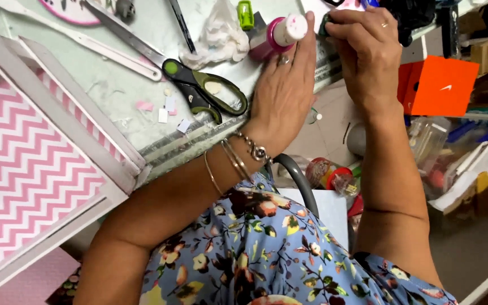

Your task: The person is decorating a small wooden crate by applying glue to its edges and attaching small decorative pieces.

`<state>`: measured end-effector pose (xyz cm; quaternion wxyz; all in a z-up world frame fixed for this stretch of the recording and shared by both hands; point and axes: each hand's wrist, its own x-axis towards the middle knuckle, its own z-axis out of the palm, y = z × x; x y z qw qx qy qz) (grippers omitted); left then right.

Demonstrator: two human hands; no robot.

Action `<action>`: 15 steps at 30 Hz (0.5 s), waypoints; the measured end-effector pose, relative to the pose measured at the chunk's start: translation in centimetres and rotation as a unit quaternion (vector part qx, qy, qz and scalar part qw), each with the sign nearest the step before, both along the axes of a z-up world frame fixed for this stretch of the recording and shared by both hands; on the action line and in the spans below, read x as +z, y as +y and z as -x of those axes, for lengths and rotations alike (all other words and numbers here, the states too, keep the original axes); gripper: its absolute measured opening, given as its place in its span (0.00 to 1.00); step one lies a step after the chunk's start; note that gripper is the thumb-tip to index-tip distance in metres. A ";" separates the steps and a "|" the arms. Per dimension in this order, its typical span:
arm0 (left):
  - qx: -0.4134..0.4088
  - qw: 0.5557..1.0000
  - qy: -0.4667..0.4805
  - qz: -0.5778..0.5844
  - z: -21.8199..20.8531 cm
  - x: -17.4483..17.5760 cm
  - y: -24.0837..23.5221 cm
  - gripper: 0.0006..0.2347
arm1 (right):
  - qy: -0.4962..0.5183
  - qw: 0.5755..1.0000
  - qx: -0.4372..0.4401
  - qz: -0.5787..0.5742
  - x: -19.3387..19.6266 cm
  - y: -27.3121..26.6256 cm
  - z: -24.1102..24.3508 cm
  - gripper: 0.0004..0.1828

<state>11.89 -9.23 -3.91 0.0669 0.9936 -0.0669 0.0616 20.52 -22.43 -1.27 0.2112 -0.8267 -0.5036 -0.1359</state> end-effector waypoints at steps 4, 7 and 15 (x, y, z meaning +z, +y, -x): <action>-0.001 0.996 0.015 -0.084 -0.8 -0.4 -0.2 0.35 | -0.016 0.999 0.018 -0.030 0.0 0.3 -0.2 0.03; 0.004 0.996 0.001 -0.086 -0.9 -0.9 -0.4 0.33 | -0.044 0.998 0.008 -0.038 -0.2 0.6 -0.5 0.04; 0.005 0.997 -0.006 -0.080 -0.9 -0.6 0.0 0.32 | -0.130 0.991 0.038 -0.005 -0.1 0.9 -0.8 0.05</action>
